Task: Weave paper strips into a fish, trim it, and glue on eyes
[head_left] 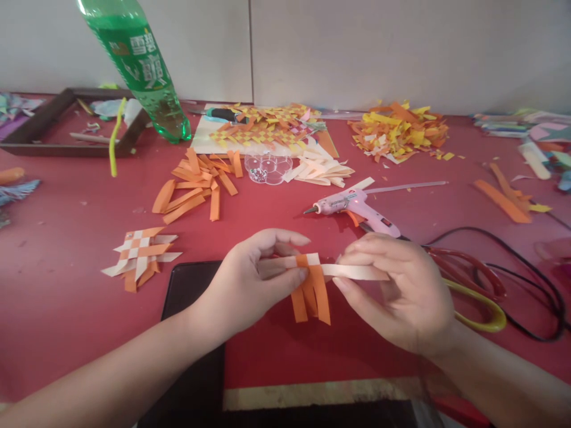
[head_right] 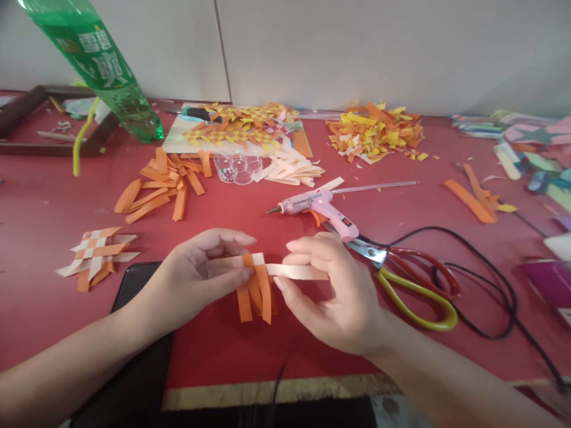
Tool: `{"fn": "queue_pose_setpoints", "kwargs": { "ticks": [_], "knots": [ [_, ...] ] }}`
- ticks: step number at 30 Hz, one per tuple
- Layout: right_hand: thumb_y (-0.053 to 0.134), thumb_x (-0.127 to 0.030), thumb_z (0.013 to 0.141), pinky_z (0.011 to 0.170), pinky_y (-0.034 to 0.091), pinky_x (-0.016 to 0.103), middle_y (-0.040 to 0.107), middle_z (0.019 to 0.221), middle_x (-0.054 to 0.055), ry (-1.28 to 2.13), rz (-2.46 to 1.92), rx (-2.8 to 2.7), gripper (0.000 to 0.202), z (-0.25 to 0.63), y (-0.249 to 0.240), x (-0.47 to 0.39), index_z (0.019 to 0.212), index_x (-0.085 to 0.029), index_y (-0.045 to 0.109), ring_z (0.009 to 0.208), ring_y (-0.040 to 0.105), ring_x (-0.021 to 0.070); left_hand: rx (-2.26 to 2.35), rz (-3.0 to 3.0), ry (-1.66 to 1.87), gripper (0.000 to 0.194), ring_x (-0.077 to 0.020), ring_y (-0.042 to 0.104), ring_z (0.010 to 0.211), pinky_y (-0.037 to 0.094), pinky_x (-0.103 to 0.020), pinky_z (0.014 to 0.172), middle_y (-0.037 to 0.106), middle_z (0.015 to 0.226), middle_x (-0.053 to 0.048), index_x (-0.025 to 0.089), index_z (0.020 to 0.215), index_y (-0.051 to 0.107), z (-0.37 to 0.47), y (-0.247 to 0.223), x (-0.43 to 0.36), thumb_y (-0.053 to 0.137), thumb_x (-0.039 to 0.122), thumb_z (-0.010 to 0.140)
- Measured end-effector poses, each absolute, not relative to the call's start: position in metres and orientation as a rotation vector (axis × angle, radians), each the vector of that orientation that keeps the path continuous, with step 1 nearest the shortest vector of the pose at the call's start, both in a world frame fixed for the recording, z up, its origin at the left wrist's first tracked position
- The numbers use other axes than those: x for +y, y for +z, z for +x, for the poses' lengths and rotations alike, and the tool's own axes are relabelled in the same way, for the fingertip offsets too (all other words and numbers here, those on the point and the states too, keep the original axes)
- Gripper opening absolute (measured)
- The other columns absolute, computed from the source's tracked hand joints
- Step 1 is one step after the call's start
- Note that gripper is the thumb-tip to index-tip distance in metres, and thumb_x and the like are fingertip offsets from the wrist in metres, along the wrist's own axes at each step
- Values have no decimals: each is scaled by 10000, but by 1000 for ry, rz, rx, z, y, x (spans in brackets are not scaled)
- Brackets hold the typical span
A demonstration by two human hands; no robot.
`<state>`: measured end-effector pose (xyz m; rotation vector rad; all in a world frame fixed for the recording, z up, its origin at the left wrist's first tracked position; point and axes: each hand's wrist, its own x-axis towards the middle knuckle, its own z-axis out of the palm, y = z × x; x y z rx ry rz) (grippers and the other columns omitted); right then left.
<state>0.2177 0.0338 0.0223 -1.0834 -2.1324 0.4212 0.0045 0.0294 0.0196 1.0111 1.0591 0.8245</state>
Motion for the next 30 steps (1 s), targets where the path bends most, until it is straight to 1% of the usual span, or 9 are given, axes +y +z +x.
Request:
{"fn": "queue_pose_setpoints", "kwargs": {
  "ticks": [2,5,7,9,12,17,23,27,30],
  "knots": [
    [661,-150,781,744,530,407,678,748,22,403,-1061,-2141,134,217,23,34,854,-263,663,734,624,199,1061,1013,824,283,-119,710,876,547,-190,768,675,936,15,246,1092,616,4,19,30,701,198,826],
    [683,-143,762,774,535,408,672,800,30,493,-1024,-2164,149,218,23,33,857,-250,646,756,626,190,1056,995,804,281,-125,702,886,544,-203,783,663,957,-3,231,1103,606,4,17,30,689,203,836],
    [695,-126,753,761,544,398,665,868,42,580,-992,-2104,246,220,21,33,952,-246,614,803,630,195,1066,990,796,284,-132,697,896,546,-218,796,658,998,-19,222,1095,613,3,16,29,700,213,826],
    [704,-99,742,763,549,389,667,890,36,626,-961,-2048,371,222,18,32,1051,-250,566,837,634,197,1070,985,798,280,-135,697,901,549,-226,809,659,1019,-27,214,1083,620,4,15,28,707,209,817],
    [688,-50,730,812,550,401,682,862,19,668,-922,-2036,443,223,15,33,1095,-253,539,861,641,200,1059,988,813,258,-130,702,896,552,-221,818,678,1001,-25,207,1067,628,4,15,28,699,197,819],
    [670,-53,747,774,560,368,681,862,29,682,-925,-2058,357,223,14,34,1038,-240,580,858,636,195,1038,992,817,251,-124,707,893,556,-211,820,705,973,-15,214,1067,633,5,15,29,697,200,824],
    [667,-72,794,768,539,349,692,861,39,440,-836,-2181,264,221,19,36,1016,-206,621,855,619,185,1066,985,812,232,-125,706,883,563,-208,805,700,958,-11,202,1037,649,6,16,28,708,203,813],
    [681,-67,811,789,522,354,685,898,47,372,-774,-2259,243,222,19,39,1019,-191,669,876,607,179,1073,983,801,211,-133,717,880,572,-223,805,710,959,-14,193,1013,662,7,17,30,714,210,809],
    [675,-58,820,779,516,353,676,919,54,340,-759,-2294,235,222,19,39,1015,-188,693,891,595,179,1064,961,816,254,-142,721,900,572,-224,824,729,960,-7,189,968,664,8,18,31,784,230,748]
  ]
}}
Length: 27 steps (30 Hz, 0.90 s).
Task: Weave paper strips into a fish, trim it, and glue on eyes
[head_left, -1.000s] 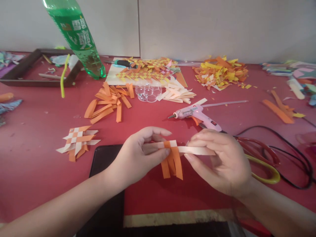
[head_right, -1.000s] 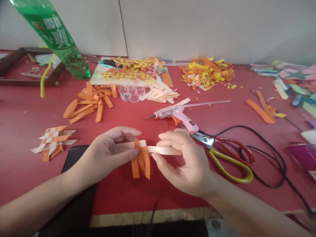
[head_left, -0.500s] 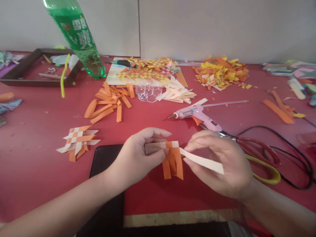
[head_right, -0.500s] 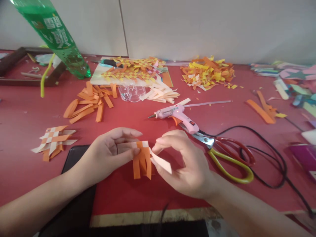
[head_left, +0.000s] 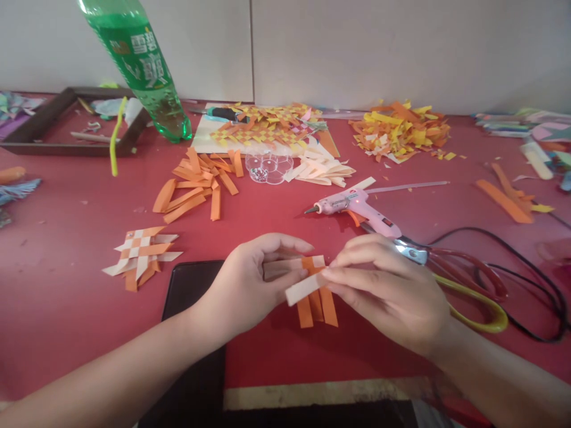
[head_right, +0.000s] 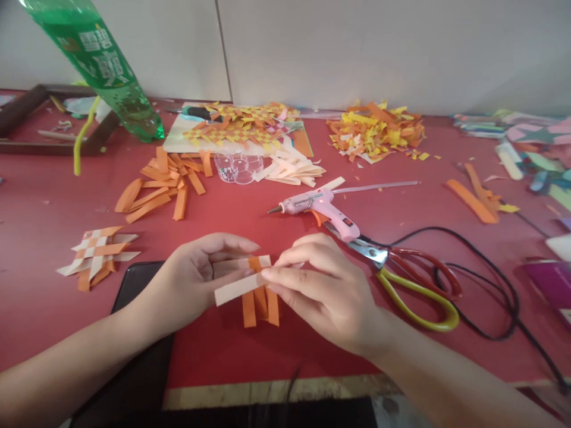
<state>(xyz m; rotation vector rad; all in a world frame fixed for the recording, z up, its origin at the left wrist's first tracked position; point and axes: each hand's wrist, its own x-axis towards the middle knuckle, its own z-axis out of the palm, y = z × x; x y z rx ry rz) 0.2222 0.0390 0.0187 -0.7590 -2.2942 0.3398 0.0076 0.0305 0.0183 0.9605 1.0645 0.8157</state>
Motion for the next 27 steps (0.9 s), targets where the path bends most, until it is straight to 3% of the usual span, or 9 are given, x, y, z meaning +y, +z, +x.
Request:
{"fn": "queue_pose_setpoints", "kwargs": {
  "ticks": [3,8,12,18,22,27],
  "knots": [
    [654,-52,832,780,510,351,664,946,63,326,-760,-2307,240,222,18,39,1028,-181,700,913,587,181,1048,952,822,317,-139,721,904,565,-216,841,739,959,3,188,946,665,8,19,30,839,248,689],
    [632,-60,845,811,496,355,646,989,77,306,-792,-2335,222,222,17,39,1016,-178,710,943,583,183,983,904,842,124,-111,707,864,558,-182,765,741,951,7,195,983,698,7,20,31,669,215,865],
    [623,-75,856,832,493,360,641,1006,79,306,-802,-2342,213,223,16,39,1016,-185,710,960,581,185,1004,868,818,127,-71,684,728,521,-125,634,735,852,25,212,982,716,5,22,32,617,226,902],
    [631,-84,854,824,511,352,655,984,62,310,-811,-2331,223,222,16,40,1024,-213,695,945,606,180,970,867,806,202,-146,719,918,570,-222,823,750,980,-10,198,1012,688,5,20,30,730,267,828],
    [637,-155,871,814,543,318,696,936,47,328,-993,-2218,211,220,15,36,1076,-208,637,900,658,173,1015,875,799,154,-150,724,907,579,-217,785,757,967,-17,192,998,691,5,18,31,693,256,858],
    [612,-227,894,767,572,313,716,1024,72,266,-1261,-2043,213,221,9,32,1107,-218,600,920,699,208,1045,970,844,136,-106,708,886,543,-158,772,759,971,4,216,991,711,3,15,33,693,248,860]
  ]
}}
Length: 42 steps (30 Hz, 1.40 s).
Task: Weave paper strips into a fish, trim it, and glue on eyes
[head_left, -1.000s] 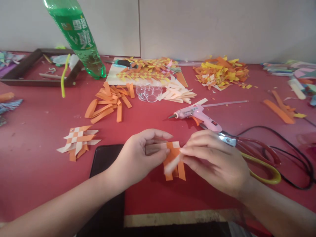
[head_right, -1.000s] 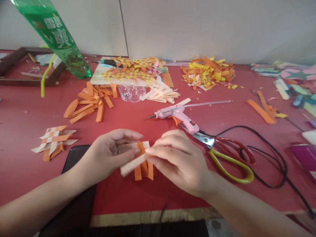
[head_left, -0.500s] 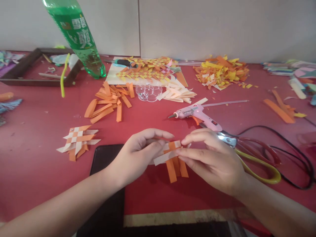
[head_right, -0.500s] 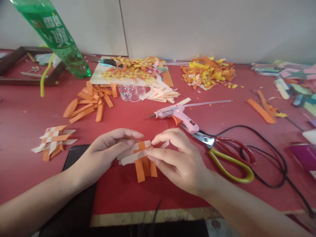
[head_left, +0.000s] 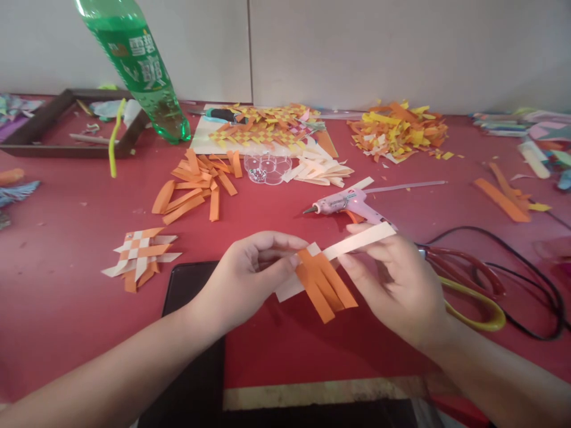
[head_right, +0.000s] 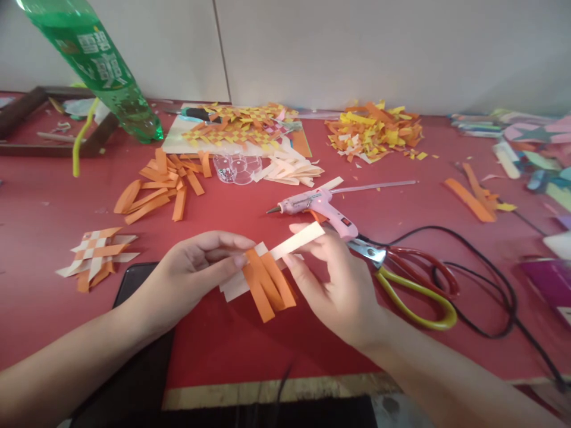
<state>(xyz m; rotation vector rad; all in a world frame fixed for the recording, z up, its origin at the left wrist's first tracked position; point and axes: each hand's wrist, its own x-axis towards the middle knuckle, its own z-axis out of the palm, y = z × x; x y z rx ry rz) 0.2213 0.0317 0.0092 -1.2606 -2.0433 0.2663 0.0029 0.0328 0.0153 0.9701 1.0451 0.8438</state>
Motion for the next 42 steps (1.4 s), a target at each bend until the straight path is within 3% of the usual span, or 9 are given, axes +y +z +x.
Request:
{"fn": "queue_pose_setpoints", "kwargs": {
  "ticks": [5,9,19,24,27,31,36,39,42],
  "knots": [
    [629,-218,874,674,542,325,696,800,29,380,-1194,-2018,30,222,14,34,902,-230,629,734,668,179,1083,975,858,181,-125,704,899,549,-190,784,747,988,-9,209,1002,701,3,16,32,720,275,834],
    [676,-256,841,642,510,311,641,740,10,467,-973,-2185,120,220,23,38,747,-217,614,691,608,151,1119,992,873,219,-167,703,931,560,-248,812,740,1029,-47,184,1022,690,3,18,32,718,284,829],
    [647,-138,847,753,520,345,675,860,43,420,-921,-2213,75,218,20,37,813,-204,660,847,611,169,1158,1113,854,126,-191,721,903,581,-309,852,768,941,-35,192,931,746,6,18,28,651,224,854],
    [618,-260,880,890,492,454,692,938,50,400,-920,-2225,68,223,19,36,899,-264,684,1054,564,255,1100,1134,866,208,-204,714,939,576,-334,876,747,987,-54,192,1056,687,7,19,26,659,238,855],
    [503,-386,952,918,495,444,670,1003,72,539,-856,-2238,240,227,17,36,1064,-252,666,1155,537,262,1035,1103,845,296,-182,719,888,581,-299,831,742,954,-38,209,1133,626,7,19,25,681,230,843],
    [414,-460,975,894,500,418,631,1081,89,645,-836,-2261,365,227,17,37,1167,-231,624,1071,578,241,1035,1134,783,200,-198,712,902,577,-263,744,740,962,-54,188,1038,672,7,20,25,670,258,852],
    [452,-510,942,861,478,434,630,960,81,649,-815,-2353,359,223,20,37,1057,-222,632,1002,562,257,1034,1217,693,281,-241,704,927,563,-313,789,747,977,-56,197,975,700,4,21,25,783,343,749],
    [518,-520,911,856,474,442,584,996,91,693,-798,-2432,351,221,20,36,1043,-222,647,1021,514,260,1061,1248,676,310,-207,697,802,552,-293,716,742,881,-47,186,910,696,4,21,26,803,405,718],
    [626,-402,871,866,473,433,566,1058,87,669,-774,-2486,218,221,19,35,1009,-235,650,1047,498,252,1049,1204,681,278,-139,638,657,510,-238,612,692,734,-11,174,820,670,5,22,26,753,435,771]
  ]
}}
